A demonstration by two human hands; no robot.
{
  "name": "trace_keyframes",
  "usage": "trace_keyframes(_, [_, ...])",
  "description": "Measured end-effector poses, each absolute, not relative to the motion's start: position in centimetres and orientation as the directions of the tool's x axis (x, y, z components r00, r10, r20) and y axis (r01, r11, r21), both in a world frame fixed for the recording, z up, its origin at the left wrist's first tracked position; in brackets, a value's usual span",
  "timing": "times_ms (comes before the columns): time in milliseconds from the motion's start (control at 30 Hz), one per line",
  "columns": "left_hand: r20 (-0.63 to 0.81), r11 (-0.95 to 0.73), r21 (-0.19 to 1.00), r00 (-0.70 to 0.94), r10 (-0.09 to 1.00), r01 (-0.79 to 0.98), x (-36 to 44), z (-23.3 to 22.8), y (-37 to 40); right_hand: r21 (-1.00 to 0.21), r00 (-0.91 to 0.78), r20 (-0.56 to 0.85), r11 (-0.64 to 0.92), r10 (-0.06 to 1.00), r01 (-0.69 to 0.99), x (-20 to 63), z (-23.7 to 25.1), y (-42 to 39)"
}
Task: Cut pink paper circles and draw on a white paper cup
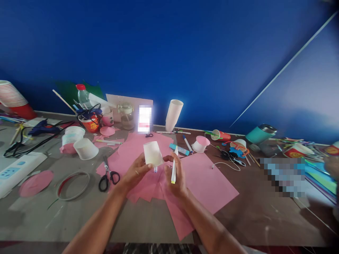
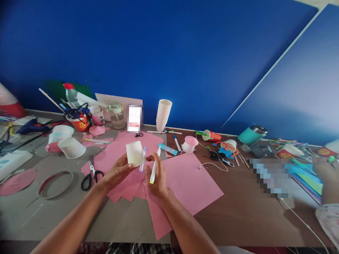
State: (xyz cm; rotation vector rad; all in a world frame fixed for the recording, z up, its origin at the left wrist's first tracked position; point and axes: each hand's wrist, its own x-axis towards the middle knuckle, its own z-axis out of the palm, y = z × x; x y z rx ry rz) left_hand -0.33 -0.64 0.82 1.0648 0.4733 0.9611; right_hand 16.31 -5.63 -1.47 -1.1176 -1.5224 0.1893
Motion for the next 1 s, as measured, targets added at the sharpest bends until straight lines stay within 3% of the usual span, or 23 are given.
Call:
trace_keyframes(367, [0.098, 0.206, 0.88, 0.588, 0.803, -0.429, 0.0, 0.3, -0.9, -0.699, 0.106, 0.601, 0.457, 0.792, 0.55, 15.9, -1.6, -5.6])
trace_keyframes(667, [0.088, 0.262, 0.882, 0.685, 0.723, -0.391, 0.2, 0.5, -1.2, -0.639, 0.095, 0.673, 0.511, 0.734, 0.575, 17.3, -1.8, -5.1])
trace_keyframes(1000, [-0.083, 0.35, 0.841, 0.541, 0.837, -0.412, -0.5, -0.1, -0.9, -0.538, 0.017, 0.722, 0.545, 0.692, 0.643, 16.9, -2.4, -5.1])
